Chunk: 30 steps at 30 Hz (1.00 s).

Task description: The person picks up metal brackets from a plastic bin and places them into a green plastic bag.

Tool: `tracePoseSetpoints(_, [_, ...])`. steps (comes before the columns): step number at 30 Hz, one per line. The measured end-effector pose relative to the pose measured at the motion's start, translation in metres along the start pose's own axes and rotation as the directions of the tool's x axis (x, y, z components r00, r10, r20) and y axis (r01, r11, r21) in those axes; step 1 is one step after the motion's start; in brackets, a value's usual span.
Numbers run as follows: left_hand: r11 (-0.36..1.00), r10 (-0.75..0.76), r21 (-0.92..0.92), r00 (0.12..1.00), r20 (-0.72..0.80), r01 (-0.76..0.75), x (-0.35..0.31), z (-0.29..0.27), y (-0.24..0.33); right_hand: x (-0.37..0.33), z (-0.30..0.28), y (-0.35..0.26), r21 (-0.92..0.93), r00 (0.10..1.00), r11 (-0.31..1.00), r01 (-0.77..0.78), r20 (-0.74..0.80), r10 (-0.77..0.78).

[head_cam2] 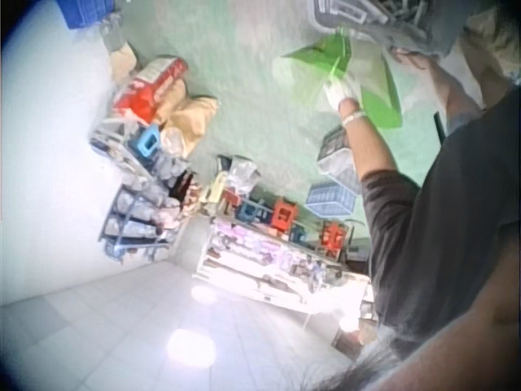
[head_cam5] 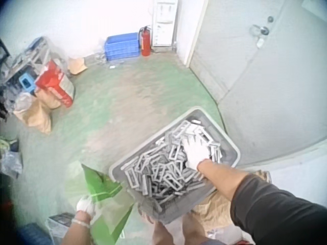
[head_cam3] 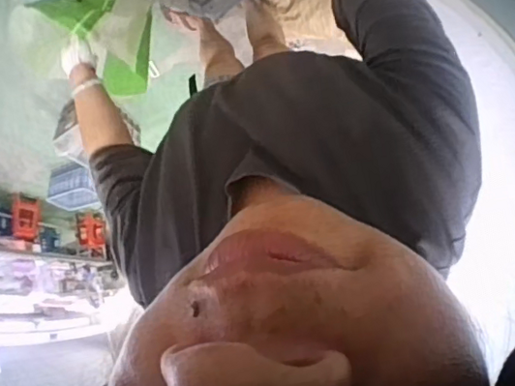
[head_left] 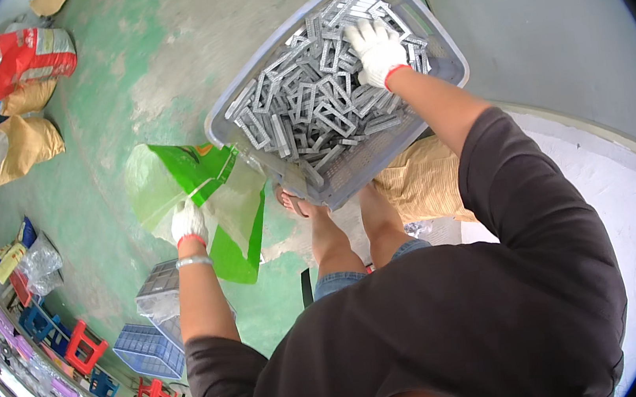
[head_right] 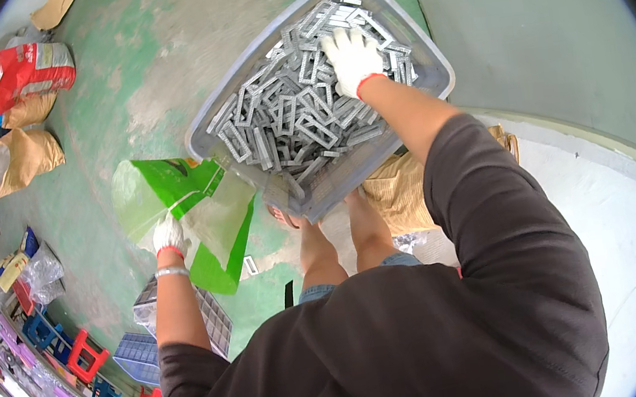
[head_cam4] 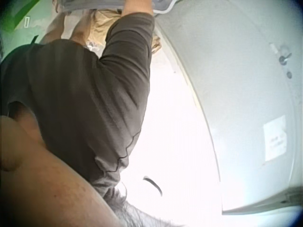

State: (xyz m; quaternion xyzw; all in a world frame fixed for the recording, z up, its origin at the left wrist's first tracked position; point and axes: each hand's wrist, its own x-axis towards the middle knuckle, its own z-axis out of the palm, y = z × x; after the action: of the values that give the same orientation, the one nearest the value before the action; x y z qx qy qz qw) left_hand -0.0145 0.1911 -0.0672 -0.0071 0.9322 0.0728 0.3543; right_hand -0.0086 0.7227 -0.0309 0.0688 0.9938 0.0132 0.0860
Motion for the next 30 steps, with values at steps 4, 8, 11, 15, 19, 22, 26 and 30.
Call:
tracePoseSetpoints(4, [0.695,-0.209,-0.677,0.969,0.134,0.244,-0.031,-0.004,0.026,0.019,0.0,-0.006,-0.217,0.944,0.95,0.225,0.292,-0.156])
tracePoseSetpoints(8, [0.142,-0.368,-0.906,0.871,0.325,0.398,-0.055,0.004,0.056,0.034,0.027,-0.006,-0.299,0.96,0.925,0.234,0.22,-0.171])
tracePoseSetpoints(11, [0.164,-0.403,-0.926,0.88,0.25,0.339,-0.077,0.001,0.067,0.034,0.032,-0.002,-0.313,0.952,0.908,0.28,0.21,-0.221])
tracePoseSetpoints(15, [0.254,-0.372,-0.936,0.918,0.14,0.246,-0.109,-0.017,0.092,0.033,0.038,0.011,-0.283,0.95,0.909,0.305,0.152,-0.272])
tracePoseSetpoints(19, [0.79,-0.285,-0.597,0.945,-0.159,0.138,-0.115,0.002,0.078,0.036,0.037,0.021,-0.291,0.933,0.894,0.341,0.222,-0.284])
tracePoseSetpoints(22, [0.927,-0.259,0.145,0.869,-0.423,0.347,-0.118,-0.012,0.113,0.034,0.033,0.022,-0.221,0.924,0.906,0.362,0.216,-0.316])
tracePoseSetpoints(26, [0.937,-0.012,0.209,0.624,-0.781,0.279,-0.093,-0.016,0.082,0.032,0.028,0.02,-0.274,0.932,0.904,0.329,0.249,-0.263])
tracePoseSetpoints(30, [0.886,-0.455,-0.166,0.748,-0.484,0.432,-0.064,0.043,-0.053,0.042,0.016,0.011,-0.286,0.908,0.884,0.37,0.312,-0.28])
